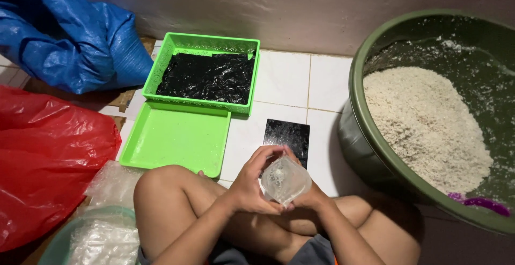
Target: Packaging and weighing granular food material into small plastic bags.
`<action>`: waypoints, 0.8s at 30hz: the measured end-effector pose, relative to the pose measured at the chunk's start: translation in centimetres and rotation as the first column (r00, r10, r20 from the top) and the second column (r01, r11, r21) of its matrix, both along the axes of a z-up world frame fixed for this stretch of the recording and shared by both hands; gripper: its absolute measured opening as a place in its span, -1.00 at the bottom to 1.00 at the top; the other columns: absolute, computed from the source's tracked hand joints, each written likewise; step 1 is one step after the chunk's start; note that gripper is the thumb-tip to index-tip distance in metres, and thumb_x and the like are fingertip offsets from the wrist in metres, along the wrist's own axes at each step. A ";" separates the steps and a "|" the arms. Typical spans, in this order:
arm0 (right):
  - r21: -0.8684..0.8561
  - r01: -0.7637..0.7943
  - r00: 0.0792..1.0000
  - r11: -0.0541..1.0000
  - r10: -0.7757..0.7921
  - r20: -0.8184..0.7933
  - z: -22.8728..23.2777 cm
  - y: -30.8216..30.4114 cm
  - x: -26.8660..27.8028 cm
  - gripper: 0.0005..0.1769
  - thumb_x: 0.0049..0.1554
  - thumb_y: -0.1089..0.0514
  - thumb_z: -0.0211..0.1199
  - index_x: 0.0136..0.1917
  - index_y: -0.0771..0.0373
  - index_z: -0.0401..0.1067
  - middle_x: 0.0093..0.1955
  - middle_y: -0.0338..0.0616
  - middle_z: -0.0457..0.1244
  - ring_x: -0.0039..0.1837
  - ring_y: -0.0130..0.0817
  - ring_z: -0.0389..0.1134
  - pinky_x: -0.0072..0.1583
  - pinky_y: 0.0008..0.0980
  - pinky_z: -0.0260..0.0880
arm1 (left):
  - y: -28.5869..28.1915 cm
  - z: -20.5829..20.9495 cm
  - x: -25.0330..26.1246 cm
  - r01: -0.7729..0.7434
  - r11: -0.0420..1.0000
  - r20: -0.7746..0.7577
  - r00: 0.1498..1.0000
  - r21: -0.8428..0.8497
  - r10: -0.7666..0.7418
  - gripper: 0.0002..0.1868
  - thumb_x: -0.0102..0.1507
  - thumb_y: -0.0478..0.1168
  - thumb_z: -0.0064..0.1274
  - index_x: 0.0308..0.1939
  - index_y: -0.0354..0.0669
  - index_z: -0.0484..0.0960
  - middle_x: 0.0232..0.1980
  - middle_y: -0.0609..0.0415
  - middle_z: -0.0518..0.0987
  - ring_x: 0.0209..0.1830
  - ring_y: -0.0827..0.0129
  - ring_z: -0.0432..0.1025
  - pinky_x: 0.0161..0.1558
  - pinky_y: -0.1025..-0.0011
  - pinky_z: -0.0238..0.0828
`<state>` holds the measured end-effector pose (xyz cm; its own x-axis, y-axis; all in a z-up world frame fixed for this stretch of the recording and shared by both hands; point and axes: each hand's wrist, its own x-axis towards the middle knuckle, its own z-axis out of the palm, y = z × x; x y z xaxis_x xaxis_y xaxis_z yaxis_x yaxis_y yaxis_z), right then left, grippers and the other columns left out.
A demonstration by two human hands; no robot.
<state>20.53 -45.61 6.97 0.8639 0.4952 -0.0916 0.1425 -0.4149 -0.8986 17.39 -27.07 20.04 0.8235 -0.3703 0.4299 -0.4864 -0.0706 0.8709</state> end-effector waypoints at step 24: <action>0.020 -0.149 0.962 0.989 0.140 0.234 -13.9 -3.0 0.3 0.52 -0.51 -0.05 0.62 0.54 0.32 -0.18 0.49 0.34 -0.11 0.49 0.27 -0.03 0.44 0.09 0.04 | 0.4 -1.3 -0.2 0.037 0.979 -0.088 0.996 0.201 -0.019 0.26 -0.30 0.08 0.43 0.42 -0.14 0.16 0.27 -0.05 0.37 0.25 0.05 0.36 0.30 0.07 0.30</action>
<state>20.80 -48.61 -6.90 0.7784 0.6156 0.1232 0.4042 -0.3412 -0.8486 17.17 -26.70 18.78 0.8417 -0.4659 0.2728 -0.4157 -0.2369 0.8781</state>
